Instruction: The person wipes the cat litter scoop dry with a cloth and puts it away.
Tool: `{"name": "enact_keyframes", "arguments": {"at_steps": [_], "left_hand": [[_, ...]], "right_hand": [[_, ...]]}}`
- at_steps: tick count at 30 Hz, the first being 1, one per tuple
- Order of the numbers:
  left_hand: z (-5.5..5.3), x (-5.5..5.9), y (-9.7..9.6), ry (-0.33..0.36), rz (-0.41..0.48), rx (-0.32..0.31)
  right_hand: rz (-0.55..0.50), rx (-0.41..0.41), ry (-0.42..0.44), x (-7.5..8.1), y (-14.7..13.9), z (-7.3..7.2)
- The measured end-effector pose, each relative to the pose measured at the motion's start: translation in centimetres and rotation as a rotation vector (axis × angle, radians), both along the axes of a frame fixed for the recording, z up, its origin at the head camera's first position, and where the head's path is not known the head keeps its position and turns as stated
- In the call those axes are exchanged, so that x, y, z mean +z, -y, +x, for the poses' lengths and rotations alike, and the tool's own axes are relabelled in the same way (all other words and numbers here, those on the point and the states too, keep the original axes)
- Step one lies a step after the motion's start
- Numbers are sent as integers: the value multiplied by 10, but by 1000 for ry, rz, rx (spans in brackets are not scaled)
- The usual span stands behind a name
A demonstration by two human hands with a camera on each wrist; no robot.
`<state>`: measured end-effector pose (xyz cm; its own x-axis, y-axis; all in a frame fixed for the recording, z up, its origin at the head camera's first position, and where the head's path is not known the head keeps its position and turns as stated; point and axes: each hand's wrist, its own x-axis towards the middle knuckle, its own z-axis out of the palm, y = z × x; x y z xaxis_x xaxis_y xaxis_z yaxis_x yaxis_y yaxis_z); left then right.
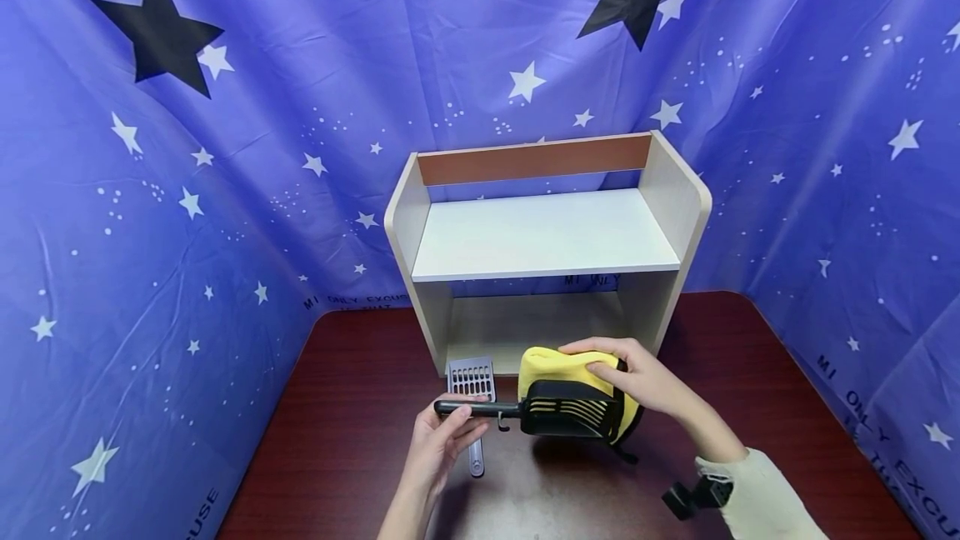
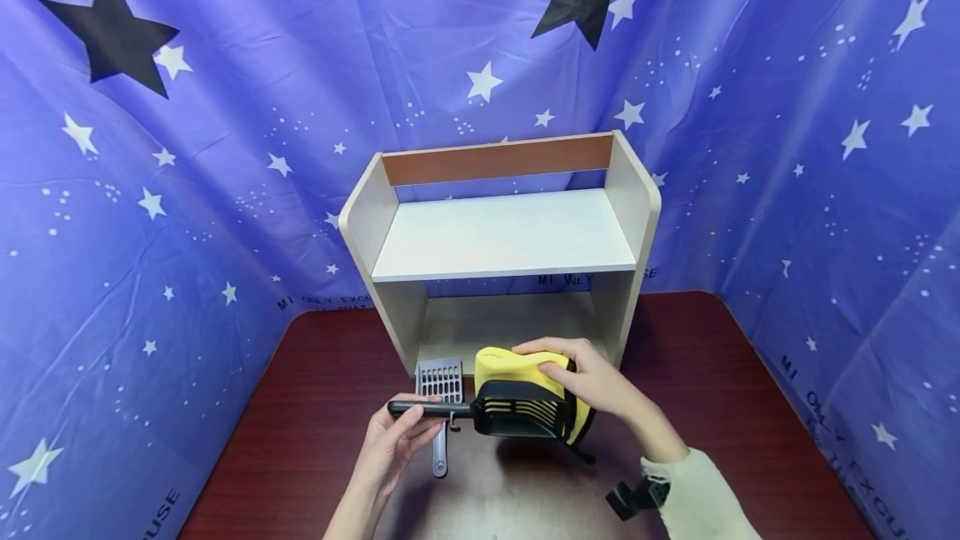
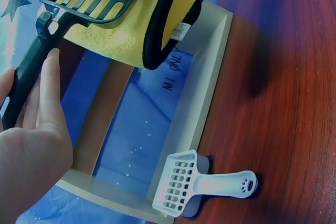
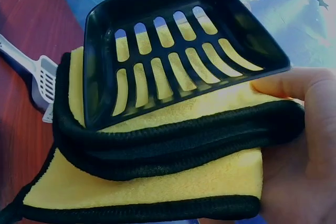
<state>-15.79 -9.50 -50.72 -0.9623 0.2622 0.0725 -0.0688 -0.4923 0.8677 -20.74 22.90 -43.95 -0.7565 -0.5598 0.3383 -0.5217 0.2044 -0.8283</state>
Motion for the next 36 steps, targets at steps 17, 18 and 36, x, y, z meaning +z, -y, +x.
{"name": "enact_keyframes", "arguments": {"at_steps": [17,18,36], "left_hand": [[-1,1,-1,41,-6,-4],[-1,1,-1,40,-4,-5],[-2,-2,4,-5,16,1]], "right_hand": [[21,54,23,0,8,-2],[18,61,26,0,8,-1],[12,100,9,-1,6,-1]]}}
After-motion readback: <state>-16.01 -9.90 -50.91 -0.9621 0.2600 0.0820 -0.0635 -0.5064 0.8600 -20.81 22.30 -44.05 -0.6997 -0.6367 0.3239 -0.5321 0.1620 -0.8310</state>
